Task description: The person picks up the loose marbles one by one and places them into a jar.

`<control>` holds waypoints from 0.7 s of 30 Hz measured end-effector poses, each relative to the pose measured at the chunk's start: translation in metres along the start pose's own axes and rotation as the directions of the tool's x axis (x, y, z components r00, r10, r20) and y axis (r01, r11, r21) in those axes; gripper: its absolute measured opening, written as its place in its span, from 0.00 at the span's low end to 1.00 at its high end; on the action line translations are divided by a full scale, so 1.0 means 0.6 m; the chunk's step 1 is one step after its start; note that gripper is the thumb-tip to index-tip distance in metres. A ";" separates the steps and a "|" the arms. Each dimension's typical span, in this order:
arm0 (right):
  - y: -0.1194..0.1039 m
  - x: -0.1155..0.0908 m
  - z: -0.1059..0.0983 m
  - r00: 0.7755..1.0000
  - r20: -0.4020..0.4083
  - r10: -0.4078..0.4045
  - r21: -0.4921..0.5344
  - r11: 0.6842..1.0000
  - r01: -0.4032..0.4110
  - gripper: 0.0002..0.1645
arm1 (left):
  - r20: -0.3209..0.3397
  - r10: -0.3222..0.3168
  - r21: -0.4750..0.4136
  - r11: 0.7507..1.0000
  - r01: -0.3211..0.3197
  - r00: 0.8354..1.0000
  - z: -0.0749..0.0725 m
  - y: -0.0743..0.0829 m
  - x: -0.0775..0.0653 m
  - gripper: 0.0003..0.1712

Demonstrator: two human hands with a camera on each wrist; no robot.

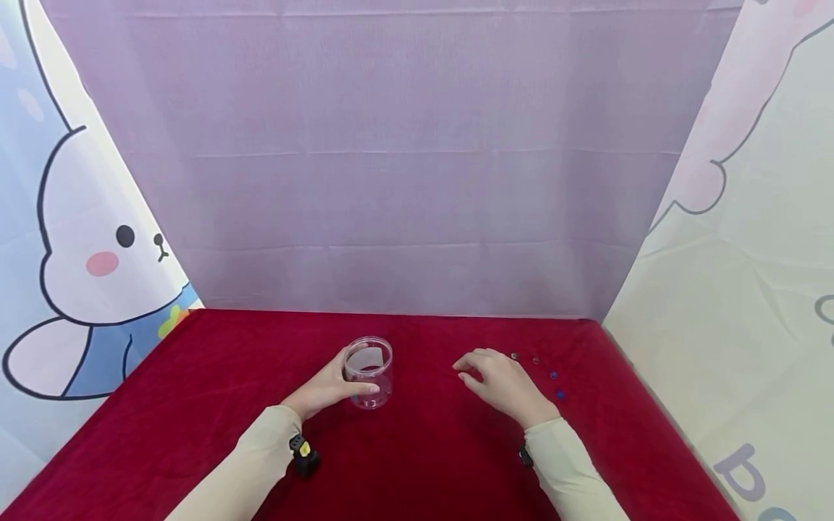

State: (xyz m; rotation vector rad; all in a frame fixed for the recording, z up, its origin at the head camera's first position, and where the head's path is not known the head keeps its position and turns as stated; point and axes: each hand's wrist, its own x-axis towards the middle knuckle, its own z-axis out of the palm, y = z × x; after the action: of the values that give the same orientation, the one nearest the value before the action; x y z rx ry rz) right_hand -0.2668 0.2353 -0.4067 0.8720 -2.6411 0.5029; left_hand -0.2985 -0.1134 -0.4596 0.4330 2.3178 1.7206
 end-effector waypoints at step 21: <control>0.049 -0.061 -0.013 0.995 0.061 0.083 -0.066 0.995 -0.079 0.10 | 0.004 -0.001 -0.007 1.000 0.001 1.000 -0.002 -0.004 0.000 0.52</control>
State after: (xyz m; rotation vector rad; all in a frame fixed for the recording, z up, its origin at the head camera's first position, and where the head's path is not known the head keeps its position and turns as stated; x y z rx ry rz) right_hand -0.2557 0.2791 -0.4211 0.7762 -2.7434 0.4155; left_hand -0.2989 -0.1151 -0.4613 0.4337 2.3087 1.7254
